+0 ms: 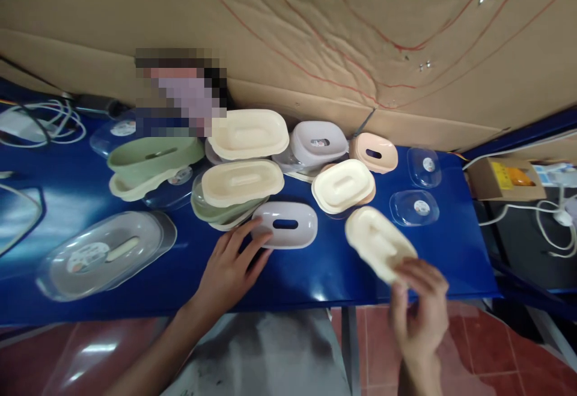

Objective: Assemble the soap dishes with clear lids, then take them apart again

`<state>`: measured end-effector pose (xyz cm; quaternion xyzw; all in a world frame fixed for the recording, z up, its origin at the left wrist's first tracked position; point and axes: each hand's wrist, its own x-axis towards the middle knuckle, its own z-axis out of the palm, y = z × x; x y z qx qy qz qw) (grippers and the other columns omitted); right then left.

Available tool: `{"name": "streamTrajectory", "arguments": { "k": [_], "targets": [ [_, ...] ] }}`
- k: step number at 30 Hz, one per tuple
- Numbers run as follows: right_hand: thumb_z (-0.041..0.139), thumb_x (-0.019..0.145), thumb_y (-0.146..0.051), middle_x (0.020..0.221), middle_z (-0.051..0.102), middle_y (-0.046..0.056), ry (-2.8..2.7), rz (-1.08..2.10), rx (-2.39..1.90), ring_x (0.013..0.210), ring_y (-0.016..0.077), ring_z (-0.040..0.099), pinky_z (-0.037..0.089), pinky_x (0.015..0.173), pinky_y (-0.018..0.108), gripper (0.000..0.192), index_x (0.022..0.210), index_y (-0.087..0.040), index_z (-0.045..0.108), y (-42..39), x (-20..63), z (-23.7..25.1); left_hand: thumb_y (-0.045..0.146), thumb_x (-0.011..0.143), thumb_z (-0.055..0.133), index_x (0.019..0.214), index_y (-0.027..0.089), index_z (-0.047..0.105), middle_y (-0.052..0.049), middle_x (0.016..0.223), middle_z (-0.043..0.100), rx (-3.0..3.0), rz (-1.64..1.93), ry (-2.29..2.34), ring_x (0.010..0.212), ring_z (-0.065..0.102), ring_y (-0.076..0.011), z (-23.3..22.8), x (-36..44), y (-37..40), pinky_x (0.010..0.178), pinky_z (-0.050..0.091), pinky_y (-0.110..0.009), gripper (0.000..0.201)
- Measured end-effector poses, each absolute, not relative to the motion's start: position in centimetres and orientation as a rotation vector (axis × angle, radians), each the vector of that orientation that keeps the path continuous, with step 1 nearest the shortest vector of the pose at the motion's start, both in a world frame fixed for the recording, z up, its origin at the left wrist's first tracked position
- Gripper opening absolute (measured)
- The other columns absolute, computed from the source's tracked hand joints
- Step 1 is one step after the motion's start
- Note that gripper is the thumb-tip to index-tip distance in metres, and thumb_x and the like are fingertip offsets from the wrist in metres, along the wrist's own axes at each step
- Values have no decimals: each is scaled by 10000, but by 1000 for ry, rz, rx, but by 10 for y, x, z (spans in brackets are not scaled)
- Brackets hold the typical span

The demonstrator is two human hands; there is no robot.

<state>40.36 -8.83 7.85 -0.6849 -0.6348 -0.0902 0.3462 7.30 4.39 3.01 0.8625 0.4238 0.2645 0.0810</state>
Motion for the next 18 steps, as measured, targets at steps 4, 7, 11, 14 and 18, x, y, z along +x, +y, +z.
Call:
{"name": "streamTrajectory", "arguments": {
  "k": [4,7,11,14,18],
  "targets": [
    [614,1003,-162,1016,775,11,-2036,-51,-1609,1029,244,750,519,1038,468,192,1125,-287,693,-126,353,41,145,1084,543,1516,192,573,-189,1612,547,2494,837,1184,1363,633,-289,36,70,41,1107,536,-430,436],
    [613,1036,-174,1122,802,22,-2148,90,-1501,1146,239,750,530,1069,444,260,1260,-279,690,-121,329,26,331,1119,553,1544,196,559,-188,1628,537,2532,785,996,1399,595,-308,45,56,31,1117,520,-454,446],
    [568,1074,-219,1365,755,99,-2152,118,-1459,1376,275,658,519,1127,471,423,1495,-247,611,-78,323,30,550,1073,620,1408,208,664,-147,1533,646,2637,620,742,1384,608,-328,48,33,12,1135,503,-513,481],
    [619,1075,-240,1506,688,109,-2213,38,-1569,1467,294,590,453,1198,500,478,1551,-251,569,-34,324,40,332,1090,636,1320,198,693,-131,1465,695,2624,636,851,1368,629,-297,39,22,-2,1124,512,-487,272],
    [669,1064,-219,1267,801,70,-2258,-21,-1465,1285,256,703,445,1183,467,269,1332,-222,691,1,320,53,181,1057,660,1306,181,681,-125,1342,744,2574,767,1038,1242,676,-282,30,16,-9,1041,549,-441,250]
  ]
}}
